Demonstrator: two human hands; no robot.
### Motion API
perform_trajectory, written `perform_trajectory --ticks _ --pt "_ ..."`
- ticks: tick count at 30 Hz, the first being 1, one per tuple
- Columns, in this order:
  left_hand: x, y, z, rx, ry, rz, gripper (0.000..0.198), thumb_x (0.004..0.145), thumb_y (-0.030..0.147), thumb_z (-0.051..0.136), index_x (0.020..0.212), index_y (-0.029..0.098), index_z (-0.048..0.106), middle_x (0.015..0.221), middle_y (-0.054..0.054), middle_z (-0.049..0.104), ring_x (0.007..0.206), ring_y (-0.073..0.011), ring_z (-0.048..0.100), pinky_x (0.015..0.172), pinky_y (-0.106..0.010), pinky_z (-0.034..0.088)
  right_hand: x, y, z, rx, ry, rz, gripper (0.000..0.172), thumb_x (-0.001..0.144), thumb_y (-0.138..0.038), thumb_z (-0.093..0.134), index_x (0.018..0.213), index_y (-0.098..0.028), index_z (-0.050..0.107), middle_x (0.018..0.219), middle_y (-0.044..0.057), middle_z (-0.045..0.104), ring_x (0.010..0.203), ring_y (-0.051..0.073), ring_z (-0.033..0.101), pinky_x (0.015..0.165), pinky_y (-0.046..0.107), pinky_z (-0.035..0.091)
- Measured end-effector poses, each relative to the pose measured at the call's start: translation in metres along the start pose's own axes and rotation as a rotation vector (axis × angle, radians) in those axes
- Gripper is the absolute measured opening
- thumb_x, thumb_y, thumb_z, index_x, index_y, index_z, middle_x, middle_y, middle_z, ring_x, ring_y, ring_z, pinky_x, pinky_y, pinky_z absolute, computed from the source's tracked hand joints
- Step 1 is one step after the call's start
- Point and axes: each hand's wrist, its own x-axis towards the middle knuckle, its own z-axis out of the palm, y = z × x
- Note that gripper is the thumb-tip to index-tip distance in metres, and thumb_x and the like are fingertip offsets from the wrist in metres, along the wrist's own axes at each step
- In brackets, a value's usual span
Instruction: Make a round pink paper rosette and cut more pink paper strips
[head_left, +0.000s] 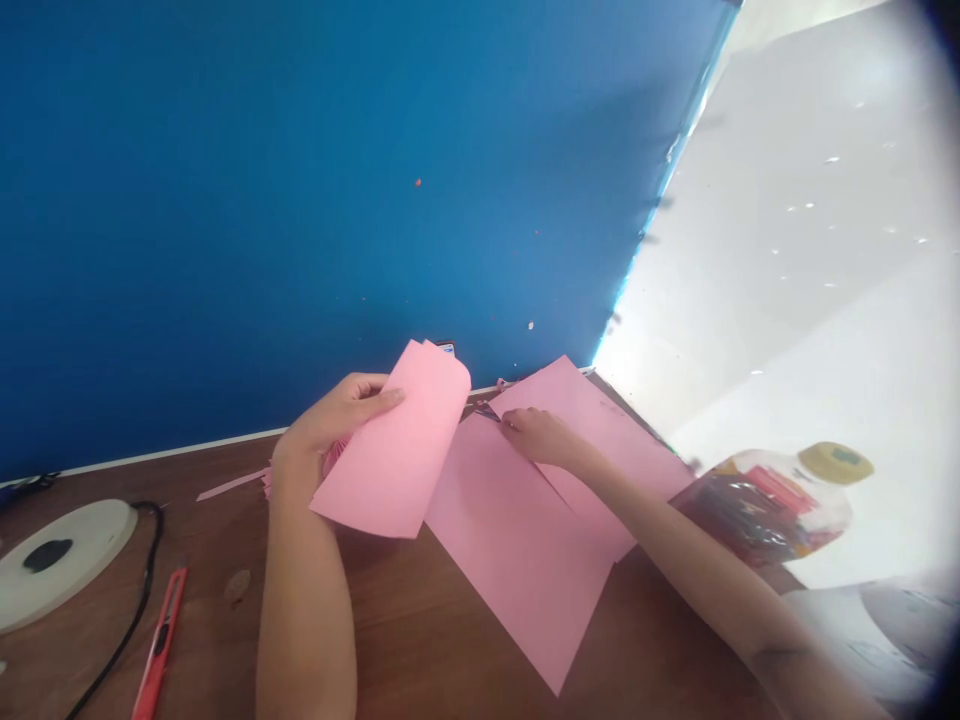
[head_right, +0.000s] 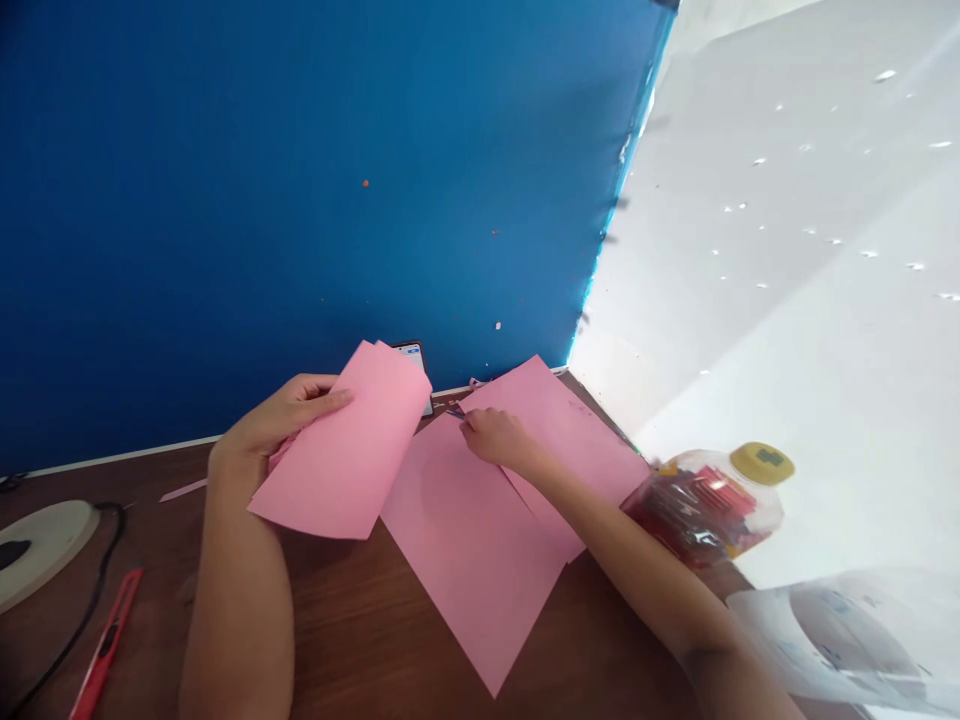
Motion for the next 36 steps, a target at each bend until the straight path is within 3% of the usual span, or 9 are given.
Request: perform_trajectory --ticks 3,9,15,20,25,31,36 --pt "0.011 -0.006 0.003 0.203 -0.128 -0.006 0.048 0.069 0.056 0.064 0.09 0.013 0.066 0.09 -0.008 0.065 0.071 -0.0183 0.057 0.055 -0.024 0.039 -0.001 -0.002 0.009 -0.231 -0.163 0.066 0.034 0.093 -0.032 0.035 0.083 -0.017 0.064 0.09 0.013 0.067 0.078 0.022 0.063 0.062 0.03 0.04" --pt "0.049 -0.024 0.036 0.372 -0.384 -0.02 0.052 0.076 0.065 0.05 0.074 0.014 0.056 0.068 -0.002 0.053 0.055 -0.0112 0.042 0.051 -0.024 0.027 0.0 -0.006 0.018 -0.321 -0.192 0.131 0.032 0.091 -0.03 0.04 0.097 -0.012 0.065 0.097 0.017 0.067 0.089 0.029 0.064 0.07 0.035 0.043" --pt "0.059 -0.03 0.057 0.52 -0.388 0.03 0.054 0.078 0.069 0.042 0.062 0.017 0.041 0.055 0.002 0.034 0.048 -0.0096 0.027 0.05 -0.027 0.016 -0.004 -0.01 0.021 -0.382 -0.142 0.161 0.03 0.092 -0.026 0.04 0.093 -0.011 0.066 0.09 0.018 0.067 0.085 0.03 0.066 0.067 0.035 0.044" --pt "0.057 -0.025 0.058 0.445 -0.386 0.032 0.059 0.079 0.072 0.039 0.068 0.015 0.052 0.063 -0.001 0.048 0.053 -0.0111 0.037 0.051 -0.026 0.023 -0.004 -0.005 0.018 -0.449 -0.02 0.177 0.026 0.086 -0.006 0.041 0.089 -0.009 0.066 0.086 0.019 0.067 0.084 0.029 0.066 0.066 0.032 0.045" --pt "0.055 -0.024 0.056 0.366 -0.44 0.068 0.061 0.081 0.071 0.036 0.079 0.014 0.059 0.074 -0.004 0.056 0.062 -0.0135 0.045 0.057 -0.025 0.03 0.001 0.002 0.02 -0.437 0.097 0.206 0.029 0.083 0.001 0.04 0.094 -0.009 0.065 0.087 0.019 0.067 0.085 0.029 0.067 0.066 0.033 0.048" --pt "0.061 -0.03 0.059 0.442 -0.439 0.163 0.051 0.082 0.064 0.043 0.065 0.016 0.043 0.063 0.001 0.037 0.058 -0.0101 0.031 0.055 -0.025 0.022 0.009 0.009 0.029 -0.414 0.073 0.231 0.033 0.082 0.002 0.039 0.098 -0.01 0.065 0.089 0.018 0.068 0.084 0.029 0.067 0.064 0.033 0.05" --pt "0.044 -0.012 0.052 0.399 -0.421 0.177 0.047 0.084 0.061 0.041 0.067 0.017 0.039 0.066 0.001 0.033 0.059 -0.01 0.027 0.054 -0.025 0.02 0.011 0.011 0.029 -0.402 0.043 0.236 0.03 0.081 0.002 0.043 0.098 -0.011 0.065 0.092 0.017 0.068 0.086 0.027 0.067 0.066 0.031 0.05"
